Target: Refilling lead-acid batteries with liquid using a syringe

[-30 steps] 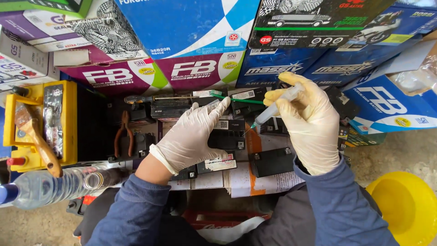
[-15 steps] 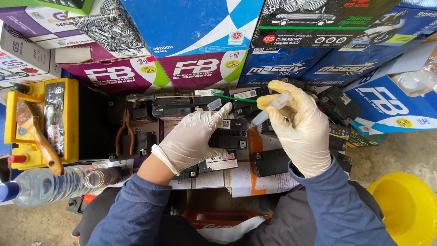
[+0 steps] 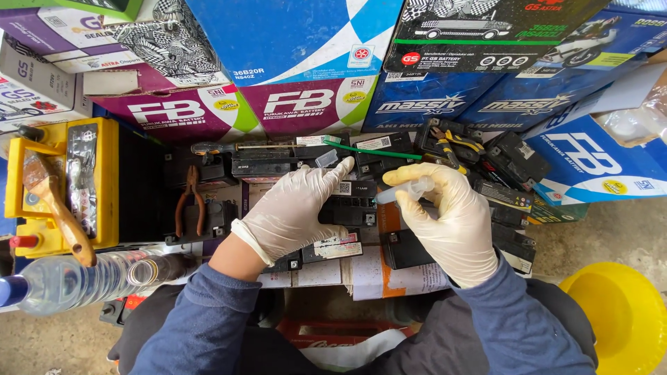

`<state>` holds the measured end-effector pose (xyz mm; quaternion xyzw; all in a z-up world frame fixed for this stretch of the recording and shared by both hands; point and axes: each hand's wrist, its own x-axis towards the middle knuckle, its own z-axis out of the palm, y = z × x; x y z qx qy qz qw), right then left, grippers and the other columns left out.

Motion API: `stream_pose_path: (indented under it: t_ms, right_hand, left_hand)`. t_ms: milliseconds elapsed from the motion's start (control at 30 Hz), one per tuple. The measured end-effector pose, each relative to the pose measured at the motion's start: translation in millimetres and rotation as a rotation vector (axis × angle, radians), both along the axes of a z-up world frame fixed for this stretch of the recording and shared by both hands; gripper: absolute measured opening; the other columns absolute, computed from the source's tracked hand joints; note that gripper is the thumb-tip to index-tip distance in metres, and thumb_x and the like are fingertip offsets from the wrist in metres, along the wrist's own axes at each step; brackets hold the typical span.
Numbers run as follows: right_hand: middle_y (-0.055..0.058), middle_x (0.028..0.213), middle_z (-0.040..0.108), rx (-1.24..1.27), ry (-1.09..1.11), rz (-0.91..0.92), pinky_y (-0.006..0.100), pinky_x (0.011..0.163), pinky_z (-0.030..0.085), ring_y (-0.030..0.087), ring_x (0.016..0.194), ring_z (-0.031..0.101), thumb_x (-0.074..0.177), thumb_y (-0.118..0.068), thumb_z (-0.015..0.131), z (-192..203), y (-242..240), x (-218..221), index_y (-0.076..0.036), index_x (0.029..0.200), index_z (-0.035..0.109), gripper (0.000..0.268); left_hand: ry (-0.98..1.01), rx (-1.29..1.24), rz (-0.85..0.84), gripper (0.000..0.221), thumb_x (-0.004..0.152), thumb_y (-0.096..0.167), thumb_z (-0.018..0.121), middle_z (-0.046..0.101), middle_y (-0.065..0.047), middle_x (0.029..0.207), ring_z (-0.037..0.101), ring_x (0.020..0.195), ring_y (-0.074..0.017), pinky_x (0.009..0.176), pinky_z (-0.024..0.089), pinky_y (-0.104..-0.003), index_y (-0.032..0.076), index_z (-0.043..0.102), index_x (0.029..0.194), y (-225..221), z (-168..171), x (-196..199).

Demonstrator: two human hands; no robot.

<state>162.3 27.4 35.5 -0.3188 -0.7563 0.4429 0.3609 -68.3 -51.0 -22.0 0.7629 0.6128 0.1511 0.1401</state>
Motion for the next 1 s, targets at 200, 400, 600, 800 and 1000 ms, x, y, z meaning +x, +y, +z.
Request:
stream_pose_path:
  t_ms: [200, 400, 600, 800, 1000]
  right_hand:
    - [0.011, 0.111, 0.076, -0.017, -0.001, -0.009, 0.030, 0.100, 0.055, 0.020, 0.104, 0.073, 0.093, -0.001, 0.064, 6.3, 2.2, 7.0, -0.002, 0.109, 0.069, 0.016]
    - [0.010, 0.114, 0.077, -0.088, -0.005, -0.016, 0.023, 0.084, 0.057, 0.015, 0.098, 0.072, 0.093, -0.003, 0.066, -4.7, 1.3, 8.9, -0.003, 0.111, 0.067, 0.019]
    - [0.013, 0.113, 0.077, -0.046, 0.013, -0.026, 0.022, 0.087, 0.053, 0.015, 0.098, 0.072, 0.093, 0.001, 0.064, -0.1, 0.4, 9.8, -0.001, 0.110, 0.067, 0.017]
    - [0.004, 0.113, 0.079, 0.233, -0.149, 0.011, 0.021, 0.077, 0.057, 0.008, 0.082, 0.073, 0.089, -0.001, 0.068, 1.9, -6.0, 14.4, -0.011, 0.102, 0.069, 0.016]
    - [0.007, 0.114, 0.078, 0.260, -0.112, 0.149, 0.028, 0.099, 0.059, 0.019, 0.108, 0.077, 0.090, 0.001, 0.064, 5.8, -5.0, 13.2, -0.007, 0.106, 0.072, 0.019]
  left_hand:
    - [-0.008, -0.003, -0.002, 0.121, 0.068, 0.045, 0.096, 0.068, -0.022, 0.111, 0.064, 0.095, -0.0419, 0.080, 0.049, -0.047, 0.009, 0.029, 0.162, 1.5, 0.9, 1.1]
    - [-0.015, 0.052, -0.013, 0.121, 0.068, 0.046, 0.096, 0.065, -0.025, 0.126, 0.063, 0.107, -0.0437, 0.091, 0.049, -0.048, 0.008, 0.030, 0.161, 0.4, 0.0, 0.4]
    - [0.003, 0.033, -0.019, 0.120, 0.070, 0.049, 0.094, 0.063, -0.026, 0.128, 0.062, 0.109, -0.0431, 0.093, 0.049, -0.047, 0.008, 0.029, 0.162, 0.6, -0.1, -0.3]
    - [-0.007, 0.048, -0.009, 0.123, 0.067, 0.049, 0.096, 0.065, -0.025, 0.126, 0.063, 0.104, -0.0429, 0.088, 0.049, -0.048, 0.008, 0.029, 0.162, 0.7, -0.9, 0.1]
    - [0.009, 0.044, -0.007, 0.123, 0.067, 0.051, 0.096, 0.067, -0.024, 0.120, 0.063, 0.101, -0.0428, 0.086, 0.049, -0.048, 0.008, 0.029, 0.162, 0.8, -3.4, 0.3]
